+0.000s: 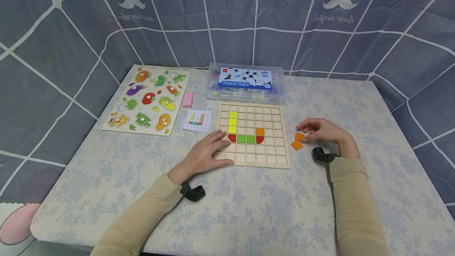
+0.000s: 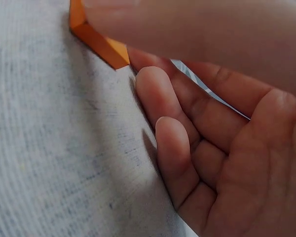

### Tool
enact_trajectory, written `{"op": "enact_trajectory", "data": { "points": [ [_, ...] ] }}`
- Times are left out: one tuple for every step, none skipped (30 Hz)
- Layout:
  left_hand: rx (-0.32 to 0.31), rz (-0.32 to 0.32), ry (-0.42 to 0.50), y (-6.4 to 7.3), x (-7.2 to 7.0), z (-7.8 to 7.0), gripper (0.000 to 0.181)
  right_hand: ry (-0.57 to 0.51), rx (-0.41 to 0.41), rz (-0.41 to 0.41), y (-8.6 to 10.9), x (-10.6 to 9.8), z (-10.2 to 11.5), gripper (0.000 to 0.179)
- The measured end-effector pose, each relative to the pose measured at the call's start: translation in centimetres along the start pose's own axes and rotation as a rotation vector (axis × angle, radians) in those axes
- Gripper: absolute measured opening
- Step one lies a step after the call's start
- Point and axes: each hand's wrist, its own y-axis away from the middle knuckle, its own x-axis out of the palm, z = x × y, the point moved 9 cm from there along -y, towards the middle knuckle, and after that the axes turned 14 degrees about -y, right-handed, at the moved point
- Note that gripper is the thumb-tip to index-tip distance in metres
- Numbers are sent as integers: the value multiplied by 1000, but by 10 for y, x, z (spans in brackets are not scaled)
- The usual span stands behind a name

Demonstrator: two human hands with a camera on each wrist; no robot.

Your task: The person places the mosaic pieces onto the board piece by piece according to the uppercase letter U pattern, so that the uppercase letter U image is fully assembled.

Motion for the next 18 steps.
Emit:
{"op": "enact_trajectory", "data": {
  "points": [
    [-1,1,-1,0,0,0,57,4,0,-1,0,0,0,45],
    [-2,3,0,0,0,0,57,6,1,-1,0,0,1,45],
    [-3,5,0,0,0,0,58,9,2,-2,0,0,1,45],
    [-5,7,2,0,0,0,58,16,6,-5,0,0,0,45],
    [-6,7,4,0,0,0,58,16,8,-6,1,2,3,44],
    [-8,8,5,0,0,0,58,19,9,-7,1,2,3,44],
    [-10,10,6,0,0,0,58,20,7,-7,0,2,3,43],
    [-11,12,7,0,0,0,58,20,5,-8,0,2,3,43],
    [-12,13,7,0,0,0,58,21,5,-8,0,1,2,43],
    [-13,13,6,0,0,0,58,20,5,-9,0,1,2,42],
    [-13,13,5,0,1,1,58,16,1,-8,0,1,3,42],
    [-14,14,3,0,1,1,58,18,0,-9,-1,0,-1,42],
    [-13,14,3,0,1,1,58,18,0,-11,-1,0,0,42],
    [-12,13,2,0,1,1,58,21,1,-12,-1,0,0,41],
    [-11,12,1,0,1,1,58,26,4,-15,-1,0,0,41],
    [-11,11,0,0,1,1,58,28,6,-19,-1,0,0,41],
    [-10,11,0,0,1,1,58,29,7,-22,-1,0,0,40],
    [-9,10,-1,0,1,1,58,28,10,-24,-1,0,1,40]
  ]
}}
